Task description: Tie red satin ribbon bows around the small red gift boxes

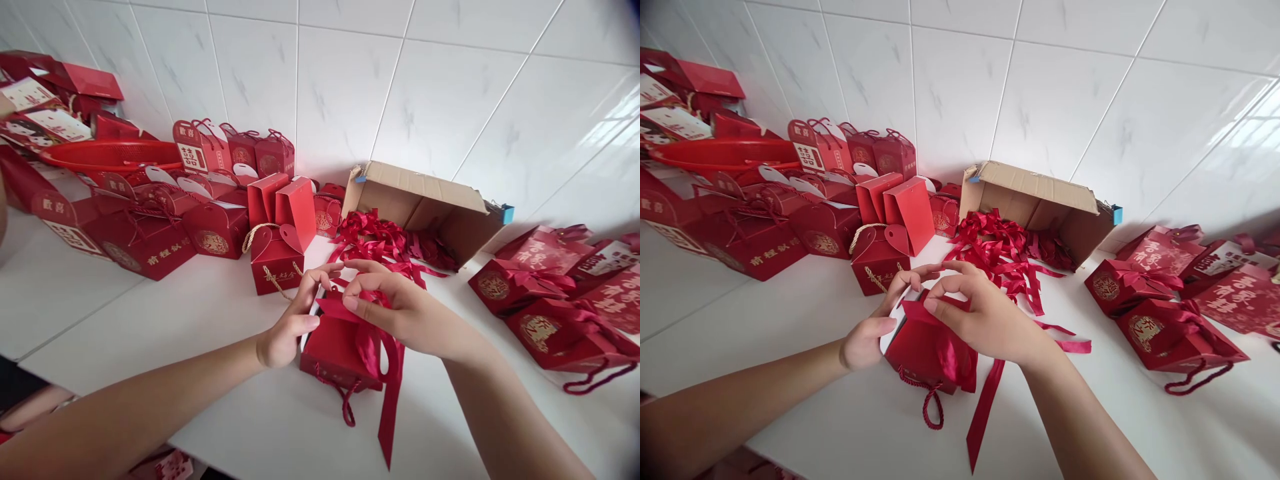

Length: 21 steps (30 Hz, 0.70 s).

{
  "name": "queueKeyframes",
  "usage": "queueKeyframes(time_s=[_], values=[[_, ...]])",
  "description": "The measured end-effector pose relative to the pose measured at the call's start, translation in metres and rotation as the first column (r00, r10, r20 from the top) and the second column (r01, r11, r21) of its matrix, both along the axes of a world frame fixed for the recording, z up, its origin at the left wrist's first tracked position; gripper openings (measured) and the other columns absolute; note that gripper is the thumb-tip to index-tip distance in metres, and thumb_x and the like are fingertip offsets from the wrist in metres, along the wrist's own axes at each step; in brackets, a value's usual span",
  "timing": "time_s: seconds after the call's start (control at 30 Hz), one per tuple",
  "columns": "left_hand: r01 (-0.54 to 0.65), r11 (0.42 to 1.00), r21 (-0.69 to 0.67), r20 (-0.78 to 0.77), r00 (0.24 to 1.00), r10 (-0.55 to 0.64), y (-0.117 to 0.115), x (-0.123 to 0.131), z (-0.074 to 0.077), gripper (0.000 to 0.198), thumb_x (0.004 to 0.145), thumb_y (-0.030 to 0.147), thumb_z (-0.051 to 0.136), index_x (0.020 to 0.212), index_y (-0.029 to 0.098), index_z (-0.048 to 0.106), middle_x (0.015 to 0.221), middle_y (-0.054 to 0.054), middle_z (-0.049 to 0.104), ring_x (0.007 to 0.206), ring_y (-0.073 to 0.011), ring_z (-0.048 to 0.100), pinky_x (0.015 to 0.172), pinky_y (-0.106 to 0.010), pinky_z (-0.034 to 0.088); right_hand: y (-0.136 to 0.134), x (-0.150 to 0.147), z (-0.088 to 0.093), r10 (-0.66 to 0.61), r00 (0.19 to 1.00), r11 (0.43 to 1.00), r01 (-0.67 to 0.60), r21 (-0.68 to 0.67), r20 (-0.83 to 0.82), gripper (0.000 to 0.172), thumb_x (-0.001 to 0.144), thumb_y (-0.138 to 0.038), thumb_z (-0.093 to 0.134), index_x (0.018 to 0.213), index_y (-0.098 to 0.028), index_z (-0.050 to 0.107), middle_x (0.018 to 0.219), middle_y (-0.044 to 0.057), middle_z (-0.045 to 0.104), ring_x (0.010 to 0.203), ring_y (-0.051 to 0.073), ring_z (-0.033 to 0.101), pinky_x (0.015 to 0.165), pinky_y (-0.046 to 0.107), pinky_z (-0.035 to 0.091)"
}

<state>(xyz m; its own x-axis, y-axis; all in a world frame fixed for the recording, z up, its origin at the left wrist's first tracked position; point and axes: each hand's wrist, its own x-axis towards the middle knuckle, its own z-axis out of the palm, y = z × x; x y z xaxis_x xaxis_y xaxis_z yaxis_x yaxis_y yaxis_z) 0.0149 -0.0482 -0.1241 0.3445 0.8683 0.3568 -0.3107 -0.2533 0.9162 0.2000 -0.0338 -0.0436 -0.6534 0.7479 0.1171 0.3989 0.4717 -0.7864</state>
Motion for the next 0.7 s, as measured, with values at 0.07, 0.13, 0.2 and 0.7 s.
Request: queueKeyframes(time_s=[0.07, 0.13, 0.2, 0.7], values=[[-0.010, 1.000, 0.008, 0.006, 1.000, 0.010, 0.000, 0.001, 0.000, 0.032, 0.064, 0.030, 0.050, 0.094, 0.024, 0.041, 0.143, -0.002, 0.029, 0.135, -0.0286, 0.020, 0.103, -0.045, 0.027, 0.000, -0.001, -0.001, 0.020, 1.000, 1.000, -0.020, 0.003, -0.005, 0.012, 0.087, -0.030, 0.053, 0.080, -0.026, 0.062, 0.124, -0.002, 0.054, 0.134, 0.021, 0.029, 0.105, 0.041, 0.032], [0.009, 1.000, 0.016, 0.025, 1.000, -0.010, 0.001, 0.000, -0.002, 0.032, 0.064, 0.030, 0.051, 0.095, 0.024, 0.042, 0.142, -0.002, 0.030, 0.135, -0.0276, 0.018, 0.105, -0.045, 0.025, -0.001, 0.000, -0.001, 0.027, 1.000, 1.000, -0.027, -0.003, 0.000, 0.011, 0.087, -0.031, 0.053, 0.081, -0.027, 0.062, 0.120, -0.002, 0.057, 0.135, 0.020, 0.027, 0.106, 0.041, 0.031], [0.035, 0.999, 0.020, 0.036, 0.999, -0.036, 0.002, -0.001, -0.004, 0.032, 0.065, 0.030, 0.052, 0.096, 0.024, 0.042, 0.142, -0.001, 0.030, 0.135, -0.0269, 0.019, 0.104, -0.044, 0.026, -0.001, 0.000, -0.002, 0.010, 1.000, 1.000, -0.010, -0.008, 0.010, 0.011, 0.087, -0.032, 0.054, 0.082, -0.028, 0.063, 0.121, -0.002, 0.056, 0.135, 0.020, 0.026, 0.106, 0.042, 0.030], [-0.072, 0.997, 0.012, -0.047, 0.996, 0.073, 0.003, -0.001, 0.001, 0.024, 0.085, 0.040, 0.044, 0.102, 0.023, 0.043, 0.137, -0.004, 0.032, 0.104, -0.0191, 0.045, 0.088, -0.032, 0.039, 0.003, -0.005, -0.012, -0.012, 1.000, 1.000, 0.012, 0.021, 0.003, 0.013, 0.087, -0.029, 0.053, 0.086, -0.028, 0.066, 0.125, -0.001, 0.054, 0.133, 0.019, 0.030, 0.104, 0.040, 0.033]])
